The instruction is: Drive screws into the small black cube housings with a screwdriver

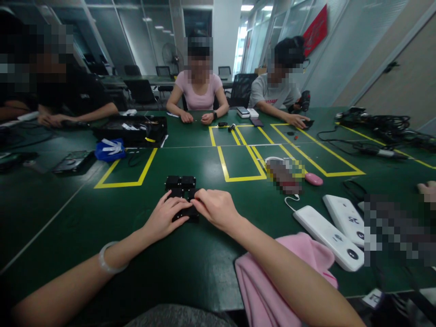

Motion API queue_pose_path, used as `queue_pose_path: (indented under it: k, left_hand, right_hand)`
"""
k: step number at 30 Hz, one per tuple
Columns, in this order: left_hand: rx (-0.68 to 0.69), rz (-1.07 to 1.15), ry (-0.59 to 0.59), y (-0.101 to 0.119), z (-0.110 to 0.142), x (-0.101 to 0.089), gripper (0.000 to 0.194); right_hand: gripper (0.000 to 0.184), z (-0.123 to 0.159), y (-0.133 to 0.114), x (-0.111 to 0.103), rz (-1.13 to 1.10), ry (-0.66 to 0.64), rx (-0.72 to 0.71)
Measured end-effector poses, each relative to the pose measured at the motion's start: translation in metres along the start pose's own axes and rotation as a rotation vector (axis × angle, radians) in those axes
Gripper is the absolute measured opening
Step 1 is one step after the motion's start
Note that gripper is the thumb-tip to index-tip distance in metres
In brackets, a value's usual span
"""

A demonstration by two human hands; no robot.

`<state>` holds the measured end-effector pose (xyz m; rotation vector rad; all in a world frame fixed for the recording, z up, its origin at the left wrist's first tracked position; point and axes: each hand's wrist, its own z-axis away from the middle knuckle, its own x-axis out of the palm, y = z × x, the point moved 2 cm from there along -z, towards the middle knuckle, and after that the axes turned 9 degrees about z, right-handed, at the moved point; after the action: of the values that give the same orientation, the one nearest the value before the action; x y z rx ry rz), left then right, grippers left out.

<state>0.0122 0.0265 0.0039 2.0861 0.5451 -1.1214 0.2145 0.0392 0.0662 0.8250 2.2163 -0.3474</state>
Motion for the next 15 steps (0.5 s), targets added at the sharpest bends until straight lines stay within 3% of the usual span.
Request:
queue_pose_path:
  k: [6, 15]
  left_hand:
    - [0.001, -0.002, 0.005, 0.0003, -0.0007, -0.0004, 0.028]
    - [-0.004, -0.001, -0.001, 0.0008, -0.0004, -0.0007, 0.028]
  right_hand:
    - [0.018, 0.0016, 0.0, 0.0014, -0.049, -0.006, 0.02]
    - [0.027, 0.0018, 0.0024, 0.0012, -0.012, -0.064, 0.049]
